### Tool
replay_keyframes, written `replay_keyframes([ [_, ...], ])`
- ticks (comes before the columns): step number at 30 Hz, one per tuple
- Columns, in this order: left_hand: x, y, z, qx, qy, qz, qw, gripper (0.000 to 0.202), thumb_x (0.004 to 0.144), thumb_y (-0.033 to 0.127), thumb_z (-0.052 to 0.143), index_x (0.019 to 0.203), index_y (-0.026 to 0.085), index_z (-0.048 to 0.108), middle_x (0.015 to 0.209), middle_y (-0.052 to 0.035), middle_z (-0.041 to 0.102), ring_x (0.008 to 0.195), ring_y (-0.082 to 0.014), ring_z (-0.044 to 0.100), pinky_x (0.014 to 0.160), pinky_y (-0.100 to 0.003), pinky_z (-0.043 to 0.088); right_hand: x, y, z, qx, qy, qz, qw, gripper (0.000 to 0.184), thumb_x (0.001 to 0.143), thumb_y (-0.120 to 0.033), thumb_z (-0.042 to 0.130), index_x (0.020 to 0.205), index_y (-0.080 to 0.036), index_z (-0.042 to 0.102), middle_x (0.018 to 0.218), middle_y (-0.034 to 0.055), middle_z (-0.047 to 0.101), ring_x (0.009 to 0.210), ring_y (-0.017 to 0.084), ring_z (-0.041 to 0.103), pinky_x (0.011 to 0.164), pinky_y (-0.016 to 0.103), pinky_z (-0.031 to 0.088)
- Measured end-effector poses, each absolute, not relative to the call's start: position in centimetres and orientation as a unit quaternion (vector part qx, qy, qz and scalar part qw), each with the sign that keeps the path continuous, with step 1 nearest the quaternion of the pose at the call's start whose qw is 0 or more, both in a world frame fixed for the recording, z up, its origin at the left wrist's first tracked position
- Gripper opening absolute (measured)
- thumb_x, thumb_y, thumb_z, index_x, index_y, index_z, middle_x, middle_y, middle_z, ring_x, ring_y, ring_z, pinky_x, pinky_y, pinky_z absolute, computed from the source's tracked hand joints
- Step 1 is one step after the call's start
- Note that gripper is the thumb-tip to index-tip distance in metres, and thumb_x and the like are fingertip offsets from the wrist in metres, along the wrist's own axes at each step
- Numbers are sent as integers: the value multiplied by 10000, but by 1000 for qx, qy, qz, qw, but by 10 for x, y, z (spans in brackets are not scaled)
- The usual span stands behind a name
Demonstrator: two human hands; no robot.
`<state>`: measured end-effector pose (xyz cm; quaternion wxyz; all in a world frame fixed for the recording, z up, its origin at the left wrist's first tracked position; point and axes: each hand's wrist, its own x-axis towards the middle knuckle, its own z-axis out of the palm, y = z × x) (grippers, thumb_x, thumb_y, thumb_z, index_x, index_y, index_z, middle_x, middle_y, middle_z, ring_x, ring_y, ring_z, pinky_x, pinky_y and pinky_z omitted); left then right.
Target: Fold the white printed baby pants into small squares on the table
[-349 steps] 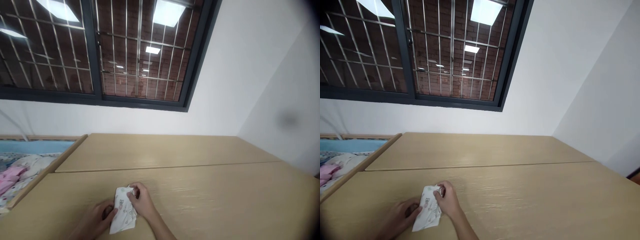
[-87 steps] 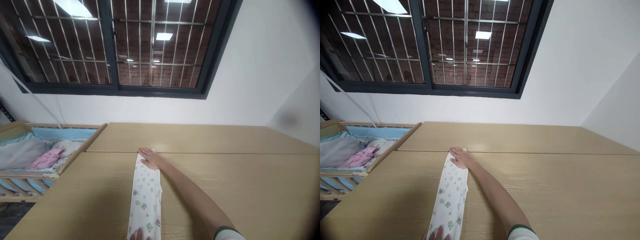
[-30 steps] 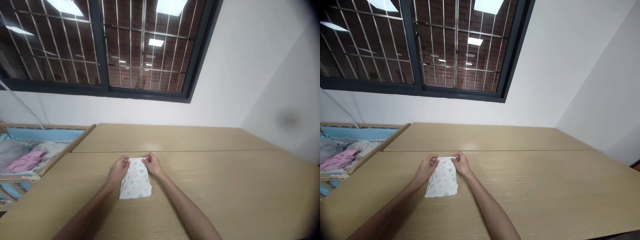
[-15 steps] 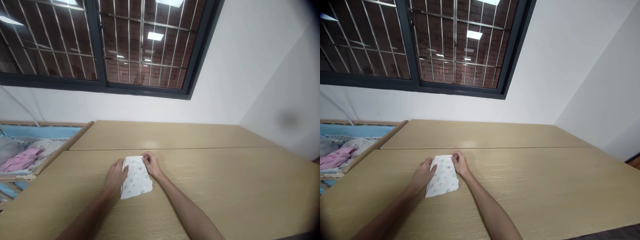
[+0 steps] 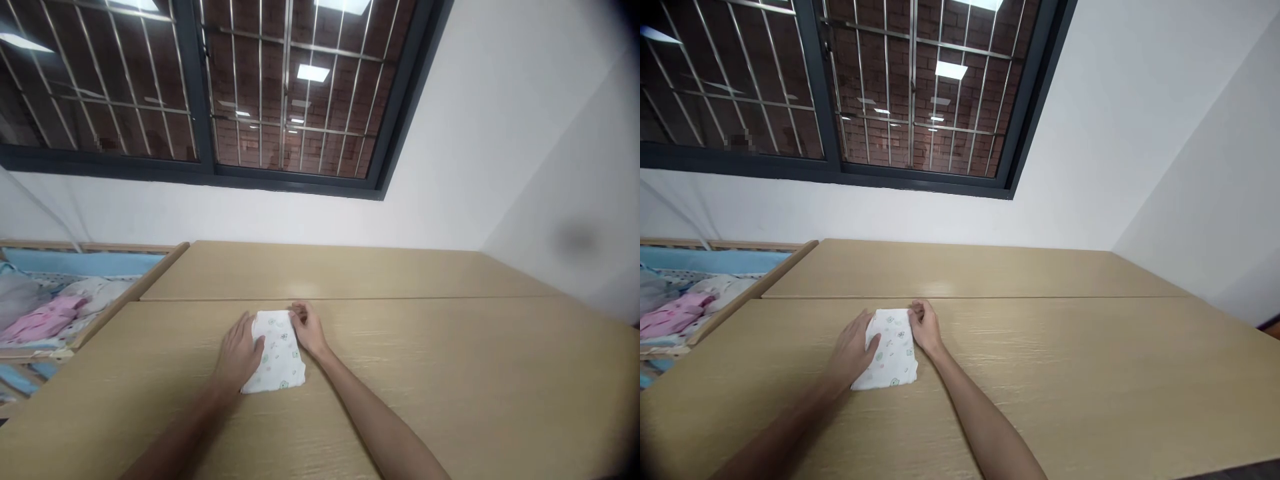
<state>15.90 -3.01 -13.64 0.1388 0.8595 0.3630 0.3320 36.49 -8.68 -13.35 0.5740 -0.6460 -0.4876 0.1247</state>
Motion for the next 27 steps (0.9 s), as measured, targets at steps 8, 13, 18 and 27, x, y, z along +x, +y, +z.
replay_keyframes([
  [8, 156, -138, -129, 940, 283, 190, -31, 501, 939, 417, 500, 1275, 68, 627, 1306, -247, 631, 1167, -393, 622, 933, -496, 553, 329, -128, -82, -544, -754, 87, 358, 503, 1010, -396, 485, 1490, -247, 464, 1598, 84, 369, 1484, 248, 321, 1215, 464, 261],
  [13, 159, -156, -104, 958, 283, -9, 40, 411, 982, 375, 433, 1083, 151, 762, 1017, -189, 751, 990, -347, 703, 858, -461, 568, 300, -145, -68, -456, -838, 212, 211, 498, 1060, -390, 383, 1551, -308, 361, 1642, 21, 250, 1523, 193, 223, 1239, 386, 202],
  [18, 163, -155, -97, 963, 261, -55, 25, 470, 1010, 342, 374, 1089, 91, 763, 990, -238, 745, 980, -364, 708, 874, -489, 553, 306, -133, -83, -489, -826, 240, 148, 490, 1054, -470, 377, 1532, -362, 378, 1640, 1, 252, 1529, 206, 200, 1249, 441, 139],
  [27, 163, -142, -108, 966, 249, -17, 72, 380, 1001, 313, 454, 1054, 125, 780, 1342, -242, 592, 1330, -435, 492, 1077, -574, 453, 333, -83, -86, -539, -819, 173, 95, 615, 1046, -559, 293, 1597, -301, 198, 1667, 2, 136, 1549, 180, 91, 1259, 385, 28],
])
